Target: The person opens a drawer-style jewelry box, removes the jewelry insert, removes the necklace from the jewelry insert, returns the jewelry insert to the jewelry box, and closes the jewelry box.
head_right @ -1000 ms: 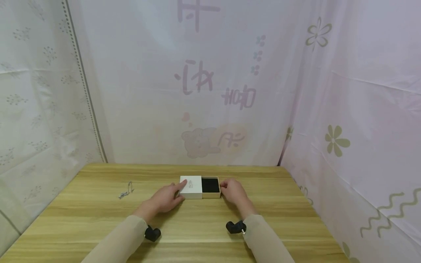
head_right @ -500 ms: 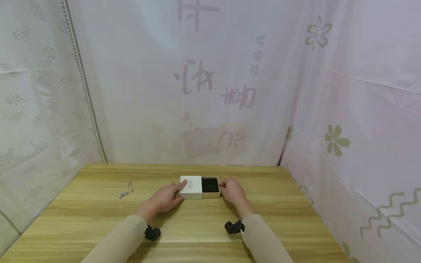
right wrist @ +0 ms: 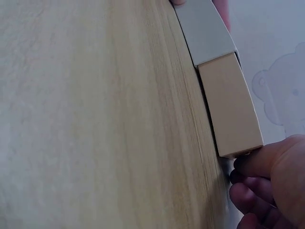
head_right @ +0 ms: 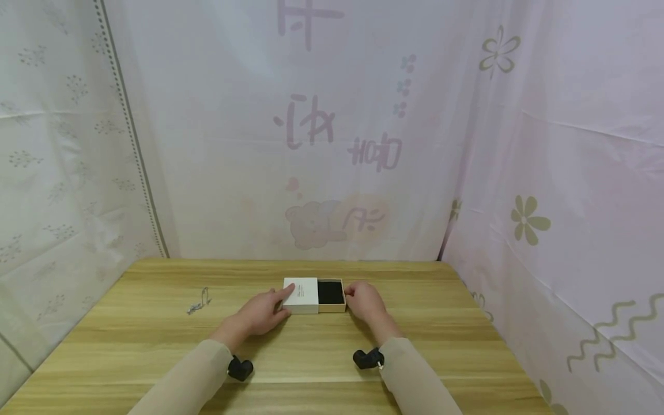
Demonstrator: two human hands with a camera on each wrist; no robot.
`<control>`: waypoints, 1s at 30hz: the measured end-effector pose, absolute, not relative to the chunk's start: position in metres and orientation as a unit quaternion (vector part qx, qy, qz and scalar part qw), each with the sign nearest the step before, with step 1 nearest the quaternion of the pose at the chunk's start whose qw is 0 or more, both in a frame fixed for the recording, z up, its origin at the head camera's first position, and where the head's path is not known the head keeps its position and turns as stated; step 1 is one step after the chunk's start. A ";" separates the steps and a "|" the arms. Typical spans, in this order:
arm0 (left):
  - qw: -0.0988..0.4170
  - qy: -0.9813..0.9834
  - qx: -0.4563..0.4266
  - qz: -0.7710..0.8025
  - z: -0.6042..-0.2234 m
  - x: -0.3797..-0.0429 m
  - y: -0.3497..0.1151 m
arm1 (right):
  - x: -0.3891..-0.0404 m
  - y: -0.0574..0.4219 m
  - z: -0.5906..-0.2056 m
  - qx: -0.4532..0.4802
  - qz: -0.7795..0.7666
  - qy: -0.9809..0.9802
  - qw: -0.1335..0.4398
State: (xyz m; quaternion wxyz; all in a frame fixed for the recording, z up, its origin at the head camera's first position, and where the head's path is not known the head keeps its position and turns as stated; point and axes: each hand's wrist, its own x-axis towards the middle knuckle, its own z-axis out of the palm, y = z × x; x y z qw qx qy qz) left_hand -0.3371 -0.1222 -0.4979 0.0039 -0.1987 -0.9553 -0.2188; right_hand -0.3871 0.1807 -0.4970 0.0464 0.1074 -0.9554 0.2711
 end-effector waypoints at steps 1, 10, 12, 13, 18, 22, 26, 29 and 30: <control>0.005 -0.955 -0.199 -0.219 -0.498 -0.337 -0.122 | -0.387 0.180 -0.497 0.109 0.271 -0.955 0.048; -0.002 -0.955 -0.195 -0.223 -0.495 -0.335 -0.121 | -0.385 0.168 -0.495 0.120 0.276 -0.952 0.047; -0.002 -0.954 -0.195 -0.227 -0.494 -0.334 -0.121 | -0.384 0.166 -0.495 0.121 0.276 -0.952 0.046; -0.002 -0.954 -0.195 -0.228 -0.494 -0.334 -0.121 | -0.384 0.166 -0.494 0.120 0.275 -0.953 0.046; 0.002 -0.954 -0.196 -0.227 -0.492 -0.333 -0.121 | -0.385 0.162 -0.494 0.119 0.272 -0.954 0.044; 0.003 -0.954 -0.197 -0.225 -0.493 -0.333 -0.121 | -0.385 0.158 -0.494 0.127 0.273 -0.952 0.048; 0.005 -0.955 -0.197 -0.223 -0.495 -0.334 -0.121 | -0.385 0.156 -0.496 0.128 0.270 -0.953 0.049; 0.006 -0.955 -0.197 -0.222 -0.496 -0.335 -0.121 | -0.386 0.154 -0.496 0.124 0.273 -0.953 0.044; 0.006 -0.955 -0.197 -0.222 -0.497 -0.335 -0.122 | -0.385 0.153 -0.497 0.124 0.274 -0.953 0.043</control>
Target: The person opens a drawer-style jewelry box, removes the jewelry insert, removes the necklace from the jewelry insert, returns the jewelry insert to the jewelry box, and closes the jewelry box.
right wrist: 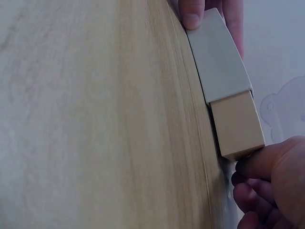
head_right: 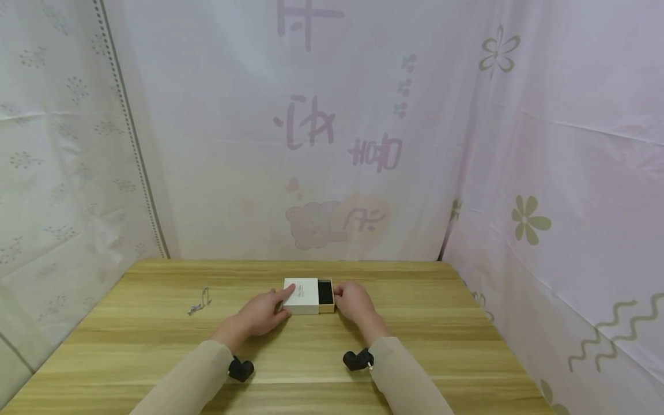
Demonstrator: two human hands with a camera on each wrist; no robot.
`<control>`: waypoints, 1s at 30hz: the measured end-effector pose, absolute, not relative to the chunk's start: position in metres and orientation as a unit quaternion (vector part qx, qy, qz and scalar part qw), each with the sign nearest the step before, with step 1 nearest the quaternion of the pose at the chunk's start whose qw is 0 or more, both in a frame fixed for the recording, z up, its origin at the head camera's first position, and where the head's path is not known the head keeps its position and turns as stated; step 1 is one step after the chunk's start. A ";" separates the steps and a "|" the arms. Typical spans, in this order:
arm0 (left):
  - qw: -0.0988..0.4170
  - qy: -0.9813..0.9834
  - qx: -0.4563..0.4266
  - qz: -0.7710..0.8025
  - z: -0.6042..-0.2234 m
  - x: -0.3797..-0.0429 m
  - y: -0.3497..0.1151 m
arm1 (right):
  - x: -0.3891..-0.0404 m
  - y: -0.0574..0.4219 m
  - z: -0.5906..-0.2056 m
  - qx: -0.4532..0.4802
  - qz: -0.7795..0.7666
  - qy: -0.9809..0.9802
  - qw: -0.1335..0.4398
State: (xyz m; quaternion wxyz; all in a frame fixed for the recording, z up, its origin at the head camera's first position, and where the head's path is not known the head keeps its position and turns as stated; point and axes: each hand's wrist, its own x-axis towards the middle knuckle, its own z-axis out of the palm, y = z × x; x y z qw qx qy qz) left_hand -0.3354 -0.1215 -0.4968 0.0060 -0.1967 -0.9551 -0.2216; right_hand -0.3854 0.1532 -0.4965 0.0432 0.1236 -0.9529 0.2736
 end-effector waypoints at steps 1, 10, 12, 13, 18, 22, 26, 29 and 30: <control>0.006 -0.955 -0.197 -0.221 -0.497 -0.336 -0.122 | -0.385 0.153 -0.497 0.124 0.273 -0.953 0.043; 0.004 -0.955 -0.195 -0.222 -0.496 -0.335 -0.122 | -0.382 0.149 -0.495 0.130 0.269 -0.953 0.048; 0.004 -0.956 -0.196 -0.220 -0.496 -0.335 -0.121 | -0.381 0.147 -0.495 0.127 0.270 -0.953 0.046; 0.004 -0.956 -0.196 -0.219 -0.496 -0.335 -0.121 | -0.381 0.147 -0.494 0.127 0.270 -0.953 0.045; 0.003 -0.956 -0.196 -0.219 -0.495 -0.335 -0.121 | -0.382 0.144 -0.495 0.130 0.269 -0.953 0.045; 0.003 -0.956 -0.194 -0.220 -0.496 -0.335 -0.121 | -0.383 0.142 -0.495 0.131 0.262 -0.955 0.046; 0.004 -0.956 -0.195 -0.219 -0.497 -0.336 -0.122 | -0.383 0.139 -0.495 0.127 0.264 -0.955 0.041; 0.004 -0.955 -0.196 -0.221 -0.497 -0.336 -0.121 | -0.383 0.137 -0.495 0.126 0.264 -0.955 0.040; 0.003 -0.955 -0.196 -0.222 -0.496 -0.335 -0.121 | -0.383 0.137 -0.495 0.127 0.263 -0.956 0.041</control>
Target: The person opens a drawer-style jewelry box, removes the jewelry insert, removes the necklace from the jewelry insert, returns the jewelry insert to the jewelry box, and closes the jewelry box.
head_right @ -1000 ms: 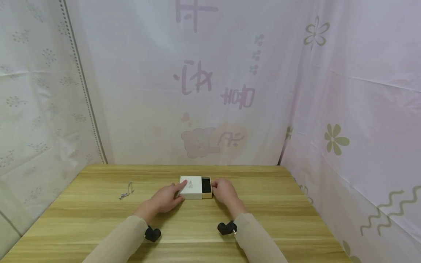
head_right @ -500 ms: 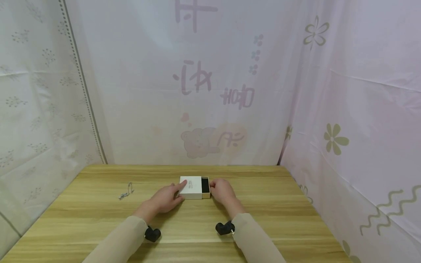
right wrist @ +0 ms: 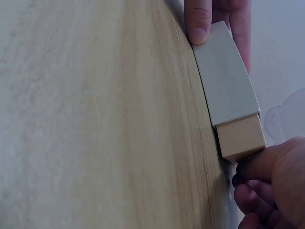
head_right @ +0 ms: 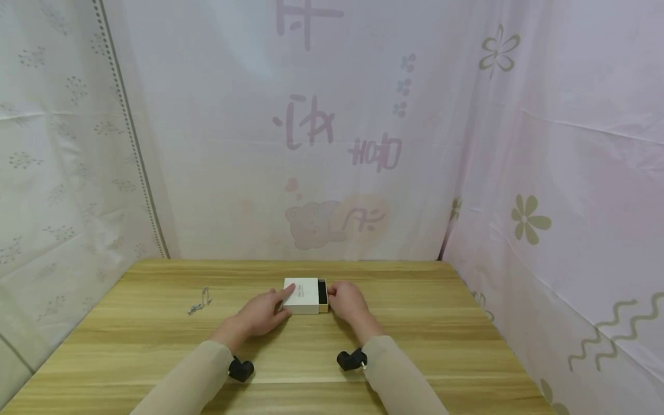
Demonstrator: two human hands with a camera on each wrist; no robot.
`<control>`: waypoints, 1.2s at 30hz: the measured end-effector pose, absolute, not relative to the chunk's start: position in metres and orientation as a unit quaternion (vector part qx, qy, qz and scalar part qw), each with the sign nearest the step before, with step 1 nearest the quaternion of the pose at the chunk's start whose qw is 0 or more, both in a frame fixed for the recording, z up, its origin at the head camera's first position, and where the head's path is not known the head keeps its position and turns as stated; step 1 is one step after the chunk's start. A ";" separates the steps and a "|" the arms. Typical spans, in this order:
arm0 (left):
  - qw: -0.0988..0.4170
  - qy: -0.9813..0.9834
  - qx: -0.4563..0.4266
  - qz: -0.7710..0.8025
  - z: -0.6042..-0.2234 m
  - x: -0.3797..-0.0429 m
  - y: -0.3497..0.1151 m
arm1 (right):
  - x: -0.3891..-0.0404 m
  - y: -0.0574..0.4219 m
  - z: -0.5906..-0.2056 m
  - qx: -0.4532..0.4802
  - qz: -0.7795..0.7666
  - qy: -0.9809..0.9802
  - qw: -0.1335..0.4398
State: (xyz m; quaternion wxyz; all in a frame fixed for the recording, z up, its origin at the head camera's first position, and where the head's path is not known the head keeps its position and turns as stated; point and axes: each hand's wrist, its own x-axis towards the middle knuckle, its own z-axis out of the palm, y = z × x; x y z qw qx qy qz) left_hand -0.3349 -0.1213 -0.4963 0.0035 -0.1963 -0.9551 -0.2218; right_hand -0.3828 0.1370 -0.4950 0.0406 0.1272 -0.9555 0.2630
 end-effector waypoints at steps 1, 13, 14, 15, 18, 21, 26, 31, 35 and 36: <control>0.003 -0.955 -0.196 -0.223 -0.496 -0.334 -0.121 | -0.383 0.137 -0.495 0.129 0.261 -0.956 0.041; 0.015 -0.952 -0.205 -0.225 -0.499 -0.336 -0.123 | -0.384 0.128 -0.495 0.134 0.262 -0.955 0.038; 0.020 -0.951 -0.210 -0.227 -0.500 -0.337 -0.123 | -0.384 0.127 -0.495 0.135 0.262 -0.955 0.037; 0.032 -0.950 -0.220 -0.221 -0.507 -0.342 -0.125 | -0.384 0.127 -0.494 0.136 0.263 -0.954 0.036; 0.050 -0.946 -0.234 -0.219 -0.515 -0.348 -0.128 | -0.383 0.124 -0.494 0.137 0.268 -0.953 0.034; 0.046 -0.944 -0.235 -0.228 -0.518 -0.351 -0.130 | -0.383 0.121 -0.494 0.136 0.273 -0.952 0.032; 0.051 -0.947 -0.231 -0.215 -0.525 -0.355 -0.131 | -0.384 0.117 -0.496 0.140 0.264 -0.954 0.035; 0.030 -0.949 -0.217 -0.225 -0.506 -0.342 -0.126 | -0.384 0.116 -0.497 0.141 0.262 -0.954 0.034; 0.022 -0.951 -0.213 -0.223 -0.505 -0.341 -0.125 | -0.384 0.115 -0.497 0.141 0.264 -0.954 0.031; 0.024 -0.951 -0.213 -0.220 -0.507 -0.342 -0.126 | -0.384 0.115 -0.497 0.140 0.264 -0.954 0.032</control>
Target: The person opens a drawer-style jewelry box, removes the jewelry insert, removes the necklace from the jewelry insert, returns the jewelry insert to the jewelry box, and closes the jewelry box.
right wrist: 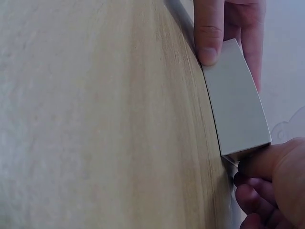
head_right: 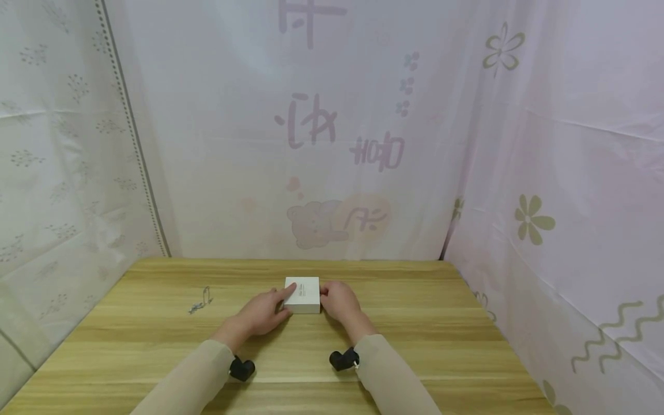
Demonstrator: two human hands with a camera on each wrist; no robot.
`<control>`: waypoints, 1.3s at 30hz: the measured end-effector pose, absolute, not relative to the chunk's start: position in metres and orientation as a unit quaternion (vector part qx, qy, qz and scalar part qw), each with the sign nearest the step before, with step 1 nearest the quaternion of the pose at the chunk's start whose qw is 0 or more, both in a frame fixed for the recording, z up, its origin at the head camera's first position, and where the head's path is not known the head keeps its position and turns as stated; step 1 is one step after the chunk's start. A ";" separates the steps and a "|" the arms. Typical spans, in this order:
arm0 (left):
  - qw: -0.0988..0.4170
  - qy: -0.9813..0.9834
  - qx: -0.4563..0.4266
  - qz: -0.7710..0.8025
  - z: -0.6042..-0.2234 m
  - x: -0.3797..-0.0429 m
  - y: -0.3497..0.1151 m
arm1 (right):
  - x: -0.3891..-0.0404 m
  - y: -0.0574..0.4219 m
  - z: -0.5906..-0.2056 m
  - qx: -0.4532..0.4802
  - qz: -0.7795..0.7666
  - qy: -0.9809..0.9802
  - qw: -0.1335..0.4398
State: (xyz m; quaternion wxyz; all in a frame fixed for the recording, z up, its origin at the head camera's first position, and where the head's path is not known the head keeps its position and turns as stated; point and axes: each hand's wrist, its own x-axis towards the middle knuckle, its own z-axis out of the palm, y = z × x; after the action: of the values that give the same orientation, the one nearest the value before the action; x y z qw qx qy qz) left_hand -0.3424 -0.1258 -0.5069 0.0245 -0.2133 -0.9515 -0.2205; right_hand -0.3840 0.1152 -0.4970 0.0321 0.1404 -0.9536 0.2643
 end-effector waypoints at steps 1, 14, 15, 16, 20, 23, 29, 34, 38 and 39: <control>0.028 -0.952 -0.214 -0.218 -0.510 -0.344 -0.126 | -0.384 0.115 -0.498 0.140 0.265 -0.954 0.033; 0.005 -0.956 -0.195 -0.219 -0.494 -0.336 -0.121 | -0.384 0.114 -0.497 0.129 0.262 -0.956 0.034; 0.005 -0.956 -0.195 -0.218 -0.494 -0.335 -0.121 | -0.384 0.113 -0.497 0.129 0.261 -0.956 0.034; 0.004 -0.956 -0.195 -0.219 -0.494 -0.335 -0.121 | -0.384 0.113 -0.496 0.130 0.259 -0.957 0.034; 0.001 -0.956 -0.194 -0.219 -0.494 -0.336 -0.121 | -0.383 0.113 -0.496 0.128 0.255 -0.958 0.033; 0.000 -0.956 -0.194 -0.222 -0.494 -0.336 -0.121 | -0.383 0.113 -0.496 0.126 0.257 -0.958 0.032; 0.026 -0.952 -0.215 -0.217 -0.498 -0.338 -0.123 | -0.384 0.114 -0.497 0.126 0.267 -0.955 0.027; 0.024 -0.955 -0.202 -0.218 -0.495 -0.337 -0.121 | -0.384 0.116 -0.497 0.130 0.270 -0.954 0.021; 0.016 -0.959 -0.190 -0.209 -0.495 -0.341 -0.120 | -0.384 0.117 -0.498 0.135 0.267 -0.954 0.023; 0.012 -0.960 -0.187 -0.207 -0.495 -0.341 -0.120 | -0.384 0.118 -0.498 0.136 0.267 -0.954 0.023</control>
State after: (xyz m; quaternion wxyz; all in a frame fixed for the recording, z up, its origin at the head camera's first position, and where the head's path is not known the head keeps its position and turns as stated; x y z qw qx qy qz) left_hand -0.3414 -0.1201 -0.4946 0.0125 -0.1873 -0.9601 -0.2072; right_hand -0.3841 0.1175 -0.4982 0.0225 0.1355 -0.9539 0.2667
